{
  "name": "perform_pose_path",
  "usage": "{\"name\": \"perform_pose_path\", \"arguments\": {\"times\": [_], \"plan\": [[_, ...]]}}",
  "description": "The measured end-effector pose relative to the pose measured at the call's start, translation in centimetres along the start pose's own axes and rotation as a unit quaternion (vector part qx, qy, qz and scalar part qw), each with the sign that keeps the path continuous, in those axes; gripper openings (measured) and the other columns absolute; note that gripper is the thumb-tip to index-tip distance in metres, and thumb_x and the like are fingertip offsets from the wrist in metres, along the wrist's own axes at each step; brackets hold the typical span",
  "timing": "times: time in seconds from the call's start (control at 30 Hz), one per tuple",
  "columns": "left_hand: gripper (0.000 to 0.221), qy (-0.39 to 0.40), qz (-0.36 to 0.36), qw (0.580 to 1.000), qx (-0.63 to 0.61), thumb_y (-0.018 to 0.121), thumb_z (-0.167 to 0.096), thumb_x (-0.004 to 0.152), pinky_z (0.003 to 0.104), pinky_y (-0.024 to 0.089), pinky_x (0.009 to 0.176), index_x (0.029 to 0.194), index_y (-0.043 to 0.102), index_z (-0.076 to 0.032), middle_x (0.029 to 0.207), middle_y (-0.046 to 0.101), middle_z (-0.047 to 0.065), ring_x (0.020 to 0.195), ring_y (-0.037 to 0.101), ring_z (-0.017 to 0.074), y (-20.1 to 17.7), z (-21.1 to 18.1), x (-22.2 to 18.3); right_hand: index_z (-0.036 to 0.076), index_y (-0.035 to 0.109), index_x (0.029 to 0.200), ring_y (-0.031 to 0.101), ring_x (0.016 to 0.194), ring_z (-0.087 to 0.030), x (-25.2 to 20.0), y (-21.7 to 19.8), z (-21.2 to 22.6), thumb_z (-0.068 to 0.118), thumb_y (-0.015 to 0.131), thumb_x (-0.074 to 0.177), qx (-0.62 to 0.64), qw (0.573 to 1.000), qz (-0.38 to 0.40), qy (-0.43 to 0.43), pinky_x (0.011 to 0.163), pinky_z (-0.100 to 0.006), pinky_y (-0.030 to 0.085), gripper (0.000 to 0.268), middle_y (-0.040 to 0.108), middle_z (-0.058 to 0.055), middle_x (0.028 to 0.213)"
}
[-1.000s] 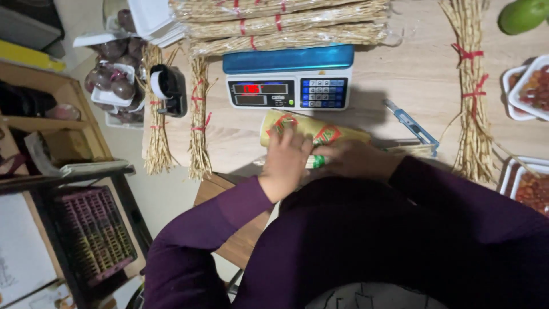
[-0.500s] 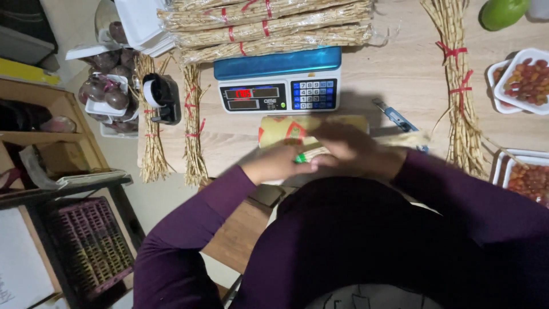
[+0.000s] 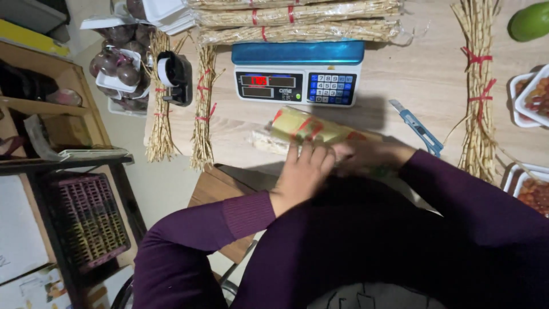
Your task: Wrapping bundles of dried food items in paper packaging and weighing them on a digital scale.
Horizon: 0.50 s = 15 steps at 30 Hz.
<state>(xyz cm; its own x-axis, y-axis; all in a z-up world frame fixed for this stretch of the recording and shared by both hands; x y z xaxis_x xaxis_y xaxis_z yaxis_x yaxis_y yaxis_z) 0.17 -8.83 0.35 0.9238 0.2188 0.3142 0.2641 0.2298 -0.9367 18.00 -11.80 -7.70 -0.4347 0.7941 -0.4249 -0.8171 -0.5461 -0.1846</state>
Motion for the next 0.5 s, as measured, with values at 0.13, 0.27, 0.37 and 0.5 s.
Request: {"name": "perform_pose_path", "arguments": {"times": [0.13,0.27,0.37,0.5], "plan": [[0.007,0.019,-0.026,0.999,-0.029,0.059,-0.018,0.095,0.049,0.047,0.078,0.098,0.062,-0.013,0.082,0.065,0.011,0.075,0.065,0.0323,1.6,2.0,0.5,0.016,0.067,0.102,0.070,0.084,-0.027,-1.6,-0.4,5.9,0.052,0.084,0.075,-0.064,0.997,-0.032,-0.014,0.077,-0.042,0.055,0.048,0.072,-0.007,0.085],[0.044,-0.098,0.379,0.884,-0.255,0.064,-0.040,0.089,0.058,0.055,0.078,0.116,0.062,-0.005,0.092,0.075,0.018,0.094,0.073,0.0409,0.9,4.7,2.5,0.016,0.053,0.135,0.063,0.113,-0.041,-3.1,0.6,5.0,0.069,0.067,0.079,-0.283,0.948,-0.145,-0.015,0.092,-0.055,0.053,0.078,0.064,-0.017,0.118],[0.069,-0.100,0.490,0.786,-0.362,0.066,-0.057,0.085,0.060,0.051,0.097,0.124,0.063,0.000,0.113,0.072,0.028,0.116,0.066,0.0484,3.5,6.7,2.1,0.019,0.053,0.133,0.062,0.105,-0.033,-1.7,4.8,-0.5,0.067,0.055,0.089,-0.501,0.812,-0.294,-0.063,0.091,-0.049,0.052,0.065,0.058,-0.007,0.109],[0.065,-0.039,0.516,0.809,-0.279,0.061,-0.059,0.087,0.059,0.055,0.090,0.112,0.072,0.000,0.105,0.076,0.025,0.108,0.072,0.0450,-0.1,6.4,4.1,0.021,0.056,0.130,0.064,0.089,-0.027,0.0,7.5,-3.1,0.060,0.051,0.093,-0.426,0.804,-0.403,-0.098,0.092,-0.046,0.049,0.054,0.057,-0.001,0.093]]}}
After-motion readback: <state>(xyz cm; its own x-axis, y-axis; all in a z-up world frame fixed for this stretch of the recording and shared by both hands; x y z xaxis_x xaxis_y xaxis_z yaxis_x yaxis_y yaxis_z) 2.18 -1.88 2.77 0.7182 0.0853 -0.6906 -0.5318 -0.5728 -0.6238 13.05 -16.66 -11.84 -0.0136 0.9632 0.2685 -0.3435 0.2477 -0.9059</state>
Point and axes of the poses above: each hand's wrist, its own x-axis towards the middle knuckle, its own y-axis out of the palm, z = x × y, the point moved 2 cm from there along x, towards the middle knuckle
